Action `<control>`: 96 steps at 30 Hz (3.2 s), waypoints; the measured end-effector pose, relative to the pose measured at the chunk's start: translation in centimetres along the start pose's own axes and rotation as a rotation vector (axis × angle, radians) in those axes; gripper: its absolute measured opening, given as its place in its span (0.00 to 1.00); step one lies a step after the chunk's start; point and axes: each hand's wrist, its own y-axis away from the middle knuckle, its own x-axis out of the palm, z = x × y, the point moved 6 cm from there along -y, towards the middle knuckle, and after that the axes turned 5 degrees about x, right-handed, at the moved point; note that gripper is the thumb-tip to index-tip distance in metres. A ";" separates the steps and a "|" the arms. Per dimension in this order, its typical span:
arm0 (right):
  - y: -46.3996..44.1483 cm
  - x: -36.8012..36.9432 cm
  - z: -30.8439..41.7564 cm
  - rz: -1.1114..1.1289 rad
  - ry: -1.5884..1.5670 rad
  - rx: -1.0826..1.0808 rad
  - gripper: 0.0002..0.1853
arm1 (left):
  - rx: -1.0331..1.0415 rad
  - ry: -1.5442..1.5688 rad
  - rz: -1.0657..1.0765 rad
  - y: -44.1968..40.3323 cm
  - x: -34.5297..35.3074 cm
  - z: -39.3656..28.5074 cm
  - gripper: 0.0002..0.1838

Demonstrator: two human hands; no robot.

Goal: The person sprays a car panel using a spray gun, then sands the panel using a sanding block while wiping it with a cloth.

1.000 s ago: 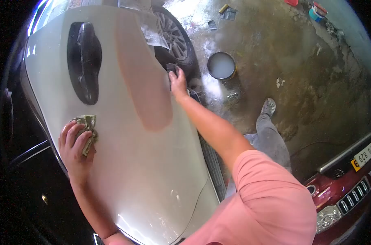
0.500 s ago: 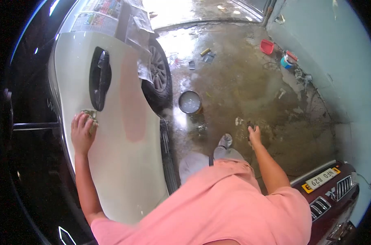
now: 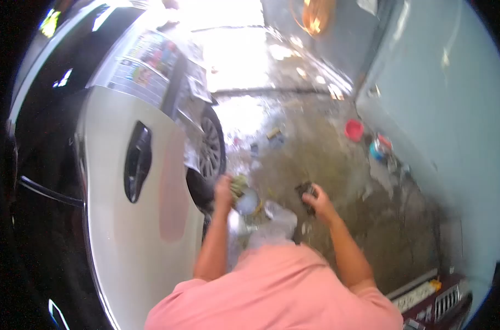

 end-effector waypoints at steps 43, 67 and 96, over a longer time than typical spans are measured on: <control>-52.3 -2.8 17.1 0.547 1.455 0.019 0.37 | 0.442 1.109 -2.246 2.9 -25.7 10.7 0.43; -55.7 12.3 20.4 0.739 1.593 -0.070 0.38 | 0.806 1.120 -2.276 1.5 -25.7 9.4 0.38; -32.4 23.8 19.1 2.034 1.275 -0.292 0.43 | -0.172 0.431 -0.947 -11.4 13.6 -6.4 0.28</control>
